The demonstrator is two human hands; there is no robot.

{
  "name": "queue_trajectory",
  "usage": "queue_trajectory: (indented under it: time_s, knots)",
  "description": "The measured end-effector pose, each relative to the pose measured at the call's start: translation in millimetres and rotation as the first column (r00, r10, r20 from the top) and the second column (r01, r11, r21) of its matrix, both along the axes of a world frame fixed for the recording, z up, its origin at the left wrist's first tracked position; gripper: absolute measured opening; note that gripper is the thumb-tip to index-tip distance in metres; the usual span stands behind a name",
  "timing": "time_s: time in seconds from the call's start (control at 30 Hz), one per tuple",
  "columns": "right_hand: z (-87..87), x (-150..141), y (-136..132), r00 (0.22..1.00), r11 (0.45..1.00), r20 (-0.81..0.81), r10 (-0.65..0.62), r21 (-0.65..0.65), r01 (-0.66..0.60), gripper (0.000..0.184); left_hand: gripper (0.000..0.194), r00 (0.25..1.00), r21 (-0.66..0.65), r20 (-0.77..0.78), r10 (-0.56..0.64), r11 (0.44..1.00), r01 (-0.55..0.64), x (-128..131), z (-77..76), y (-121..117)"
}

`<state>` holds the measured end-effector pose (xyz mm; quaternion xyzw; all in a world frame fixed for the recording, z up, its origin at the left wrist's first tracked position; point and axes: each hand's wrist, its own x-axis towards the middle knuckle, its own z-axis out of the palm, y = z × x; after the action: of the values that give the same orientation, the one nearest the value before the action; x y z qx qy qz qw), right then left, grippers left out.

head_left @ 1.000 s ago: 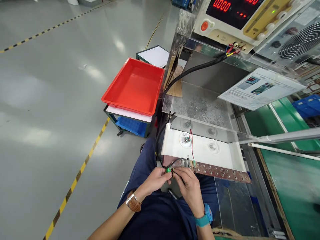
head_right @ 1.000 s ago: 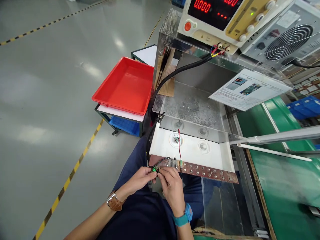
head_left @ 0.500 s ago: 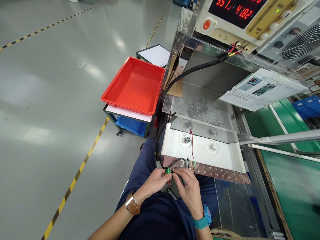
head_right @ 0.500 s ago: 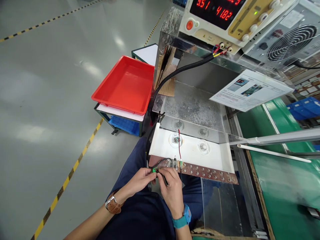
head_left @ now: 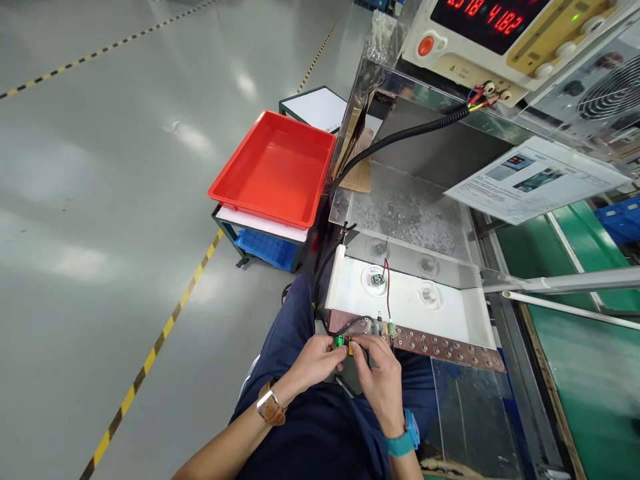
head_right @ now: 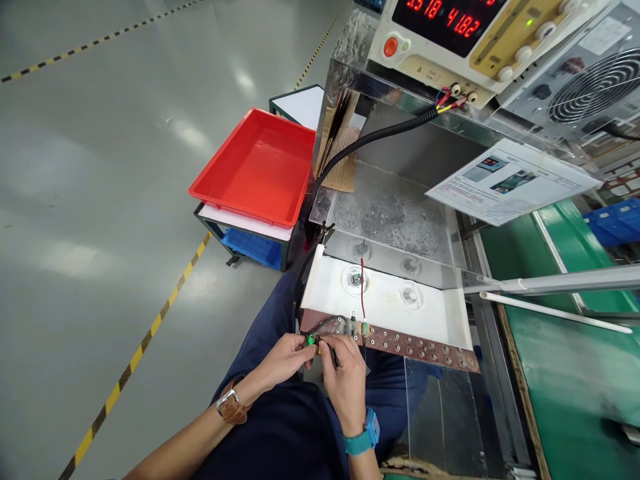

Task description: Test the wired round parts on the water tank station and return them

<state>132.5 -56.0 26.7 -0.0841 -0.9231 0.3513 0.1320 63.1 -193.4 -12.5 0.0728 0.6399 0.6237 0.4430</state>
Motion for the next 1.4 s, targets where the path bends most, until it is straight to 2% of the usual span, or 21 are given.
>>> queue_trajectory:
  time_s: [0.17,0.33,0.37,0.43,0.5,0.53,0.6,0.7,0.8,0.87,1.13,1.2,1.3,1.4]
  knots:
    - [0.1,-0.5,-2.4,1.0,1.0,0.001,-0.004,-0.011,0.004,0.021,0.036,1.0,-0.007,-0.006,0.003,1.0,-0.003,-0.3,0.8,0.6]
    - [18.0,-2.1,10.1,0.993,0.992,0.052,0.102,-0.08,-0.098,0.022,0.041,0.999,0.045,0.036,0.014,0.999,-0.016,-0.7,-2.0,0.1]
    - [22.0,-4.5,19.0,0.995,0.992,0.054,0.084,-0.095,-0.078,0.023,0.044,0.999,0.046,0.039,0.002,0.999,-0.004,-1.2,-3.4,-1.3]
    - [25.2,-13.8,44.9,0.997,0.993,0.039,-0.064,-0.097,0.068,0.03,0.049,0.999,0.044,0.035,-0.039,0.998,0.037,-2.5,-5.9,-5.5]
    - [18.4,-30.9,78.1,0.972,0.97,0.023,-0.235,-0.066,0.236,0.035,0.054,0.997,0.04,0.015,-0.08,0.996,0.079,-4.3,-7.1,-10.6]
    - [11.3,-42.2,95.0,0.961,0.96,0.03,-0.276,-0.045,0.277,0.036,0.055,0.995,0.038,0.003,-0.096,0.995,0.096,-5.4,-7.1,-13.0]
    - [-7.6,-68.3,123.7,0.963,0.968,0.092,-0.252,0.012,0.252,0.037,0.058,0.993,0.026,-0.02,-0.116,0.993,0.117,-7.4,-6.6,-17.1]
    - [-34.0,-104.8,144.3,0.965,0.984,0.227,-0.129,0.146,0.097,0.044,0.059,0.992,0.007,-0.041,-0.118,0.993,0.119,-9.8,-7.0,-20.6]
    - [-45.9,-125.2,142.7,0.957,0.956,0.279,-0.075,0.294,-0.011,0.027,0.06,0.992,-0.007,-0.056,-0.114,0.993,0.114,-11.7,-10.4,-22.4]
    - [-47.1,-129.8,138.8,0.953,0.938,0.29,-0.088,0.347,-0.019,0.016,0.06,0.991,-0.022,-0.07,-0.11,0.994,0.109,-12.6,-12.3,-22.9]
    - [-46.6,-130.1,137.9,0.928,0.937,0.337,-0.161,0.346,0.038,0.017,0.057,0.991,-0.054,-0.106,-0.085,0.995,0.08,-10.7,-8.7,-18.6]
    - [-47.7,-128.6,138.0,0.934,0.942,0.32,-0.158,0.334,0.044,0.018,0.055,0.988,-0.115,-0.137,-0.075,0.992,0.06,-11.8,-6.7,-18.7]
    - [-49.5,-126.8,139.3,0.939,0.959,0.309,-0.15,0.275,0.063,0.023,0.05,0.951,-0.283,-0.309,-0.001,0.955,-0.091,-18.2,1.3,-18.1]
    - [-50.9,-126.7,142.6,0.94,0.964,0.312,-0.138,0.259,0.056,0.02,0.046,0.868,-0.302,-0.491,0.07,0.921,-0.245,-26.4,16.6,-12.2]
